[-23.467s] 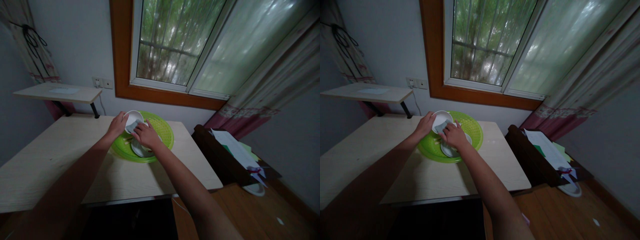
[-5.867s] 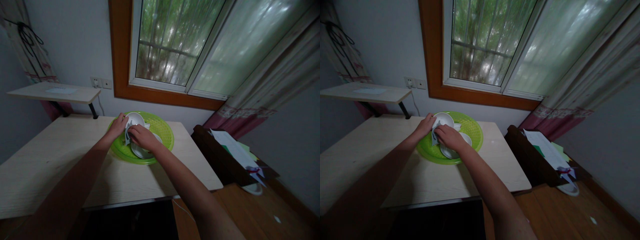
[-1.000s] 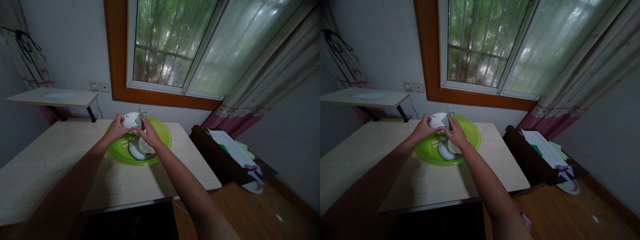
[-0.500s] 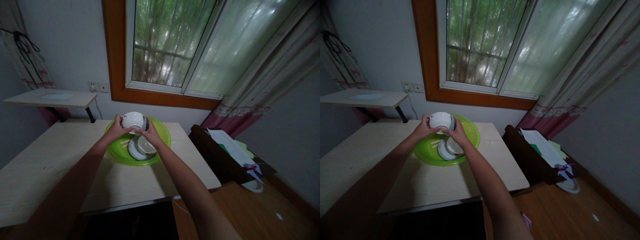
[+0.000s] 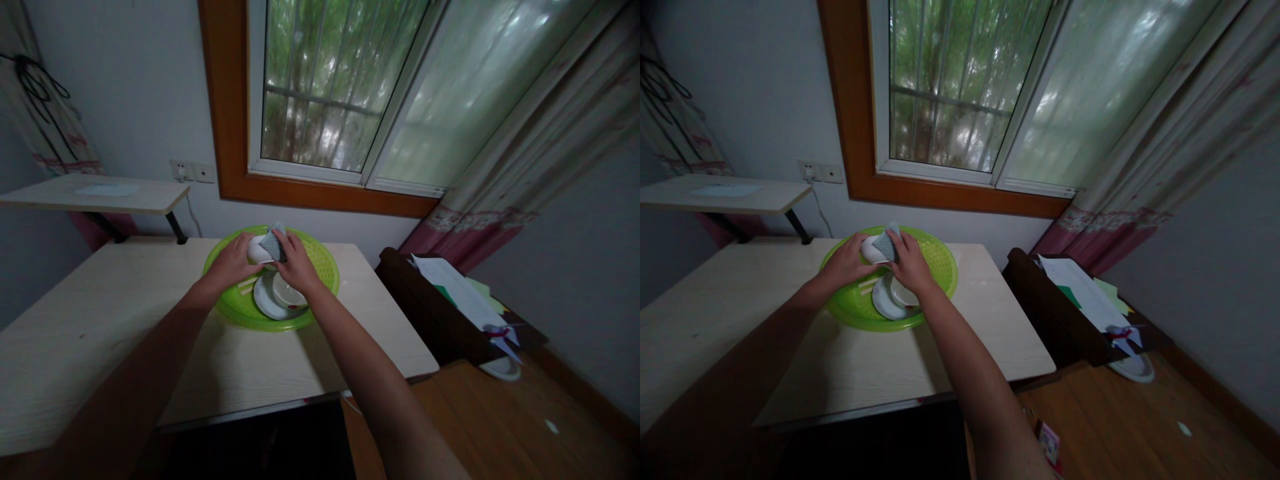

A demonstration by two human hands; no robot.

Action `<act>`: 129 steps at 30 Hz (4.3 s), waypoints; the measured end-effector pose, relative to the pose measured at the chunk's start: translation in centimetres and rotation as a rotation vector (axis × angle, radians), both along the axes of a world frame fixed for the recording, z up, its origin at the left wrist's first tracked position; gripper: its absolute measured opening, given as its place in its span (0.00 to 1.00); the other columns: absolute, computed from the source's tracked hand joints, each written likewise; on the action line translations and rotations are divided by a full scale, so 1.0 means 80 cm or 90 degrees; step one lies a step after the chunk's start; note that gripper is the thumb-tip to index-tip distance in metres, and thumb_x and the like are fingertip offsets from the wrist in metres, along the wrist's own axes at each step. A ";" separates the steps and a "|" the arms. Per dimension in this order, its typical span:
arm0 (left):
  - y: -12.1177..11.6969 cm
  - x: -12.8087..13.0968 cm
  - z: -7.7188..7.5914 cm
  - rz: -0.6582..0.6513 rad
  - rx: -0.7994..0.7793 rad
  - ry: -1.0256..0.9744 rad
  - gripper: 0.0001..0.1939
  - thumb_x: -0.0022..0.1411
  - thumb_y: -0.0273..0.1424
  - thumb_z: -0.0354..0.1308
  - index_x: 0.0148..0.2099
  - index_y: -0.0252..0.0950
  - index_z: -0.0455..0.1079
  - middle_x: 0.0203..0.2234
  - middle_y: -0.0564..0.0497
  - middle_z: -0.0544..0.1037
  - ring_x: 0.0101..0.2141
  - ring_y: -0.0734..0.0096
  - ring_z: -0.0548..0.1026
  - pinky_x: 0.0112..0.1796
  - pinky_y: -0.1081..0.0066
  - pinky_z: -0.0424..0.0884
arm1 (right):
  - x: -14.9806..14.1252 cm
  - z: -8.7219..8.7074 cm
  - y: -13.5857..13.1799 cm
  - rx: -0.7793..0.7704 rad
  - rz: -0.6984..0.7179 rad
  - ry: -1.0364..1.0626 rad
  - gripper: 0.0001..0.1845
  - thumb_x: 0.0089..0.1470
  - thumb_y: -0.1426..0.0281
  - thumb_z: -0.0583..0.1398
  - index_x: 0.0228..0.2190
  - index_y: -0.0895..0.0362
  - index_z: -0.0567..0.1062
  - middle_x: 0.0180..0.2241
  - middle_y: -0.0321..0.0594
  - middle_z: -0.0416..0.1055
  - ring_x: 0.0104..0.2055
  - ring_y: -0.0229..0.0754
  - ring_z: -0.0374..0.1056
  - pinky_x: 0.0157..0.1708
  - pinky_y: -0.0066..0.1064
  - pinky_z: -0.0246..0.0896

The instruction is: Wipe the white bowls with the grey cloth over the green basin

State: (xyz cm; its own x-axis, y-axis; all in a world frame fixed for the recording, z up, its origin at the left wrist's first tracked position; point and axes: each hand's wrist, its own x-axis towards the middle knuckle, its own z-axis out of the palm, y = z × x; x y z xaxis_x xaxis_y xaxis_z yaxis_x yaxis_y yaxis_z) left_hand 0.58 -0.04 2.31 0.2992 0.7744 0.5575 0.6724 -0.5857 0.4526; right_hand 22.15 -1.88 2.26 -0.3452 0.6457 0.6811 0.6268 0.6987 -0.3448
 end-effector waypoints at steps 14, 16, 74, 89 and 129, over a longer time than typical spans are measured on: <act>-0.004 -0.001 0.005 0.112 -0.065 -0.052 0.31 0.48 0.40 0.68 0.51 0.39 0.60 0.43 0.41 0.77 0.44 0.50 0.78 0.42 0.60 0.72 | -0.018 0.025 -0.028 0.091 0.080 -0.150 0.28 0.69 0.62 0.50 0.67 0.53 0.61 0.72 0.43 0.50 0.76 0.45 0.38 0.74 0.51 0.34; -0.006 0.000 0.006 0.118 -0.065 -0.061 0.32 0.49 0.45 0.68 0.51 0.38 0.60 0.43 0.41 0.77 0.45 0.49 0.78 0.41 0.60 0.72 | -0.015 0.019 -0.021 0.057 0.044 -0.083 0.29 0.70 0.61 0.49 0.69 0.54 0.59 0.73 0.44 0.49 0.76 0.45 0.39 0.74 0.48 0.38; 0.000 -0.002 0.010 0.163 -0.110 -0.111 0.28 0.49 0.42 0.66 0.48 0.39 0.58 0.36 0.44 0.78 0.37 0.55 0.79 0.32 0.66 0.69 | -0.013 0.019 -0.021 0.113 0.062 -0.153 0.26 0.70 0.64 0.51 0.66 0.52 0.64 0.71 0.40 0.54 0.75 0.46 0.42 0.73 0.50 0.43; -0.009 -0.001 0.010 0.099 -0.112 -0.096 0.35 0.46 0.53 0.67 0.49 0.41 0.58 0.42 0.45 0.76 0.42 0.54 0.78 0.36 0.65 0.71 | 0.001 0.003 0.002 -0.133 0.030 0.140 0.45 0.63 0.45 0.57 0.71 0.54 0.52 0.71 0.50 0.52 0.74 0.53 0.48 0.72 0.50 0.41; -0.002 -0.003 -0.001 0.017 -0.051 -0.118 0.31 0.49 0.42 0.68 0.51 0.39 0.59 0.43 0.47 0.75 0.44 0.58 0.76 0.45 0.62 0.72 | -0.005 0.013 -0.014 0.032 0.026 0.014 0.29 0.70 0.61 0.49 0.69 0.49 0.58 0.72 0.41 0.53 0.74 0.45 0.46 0.72 0.48 0.45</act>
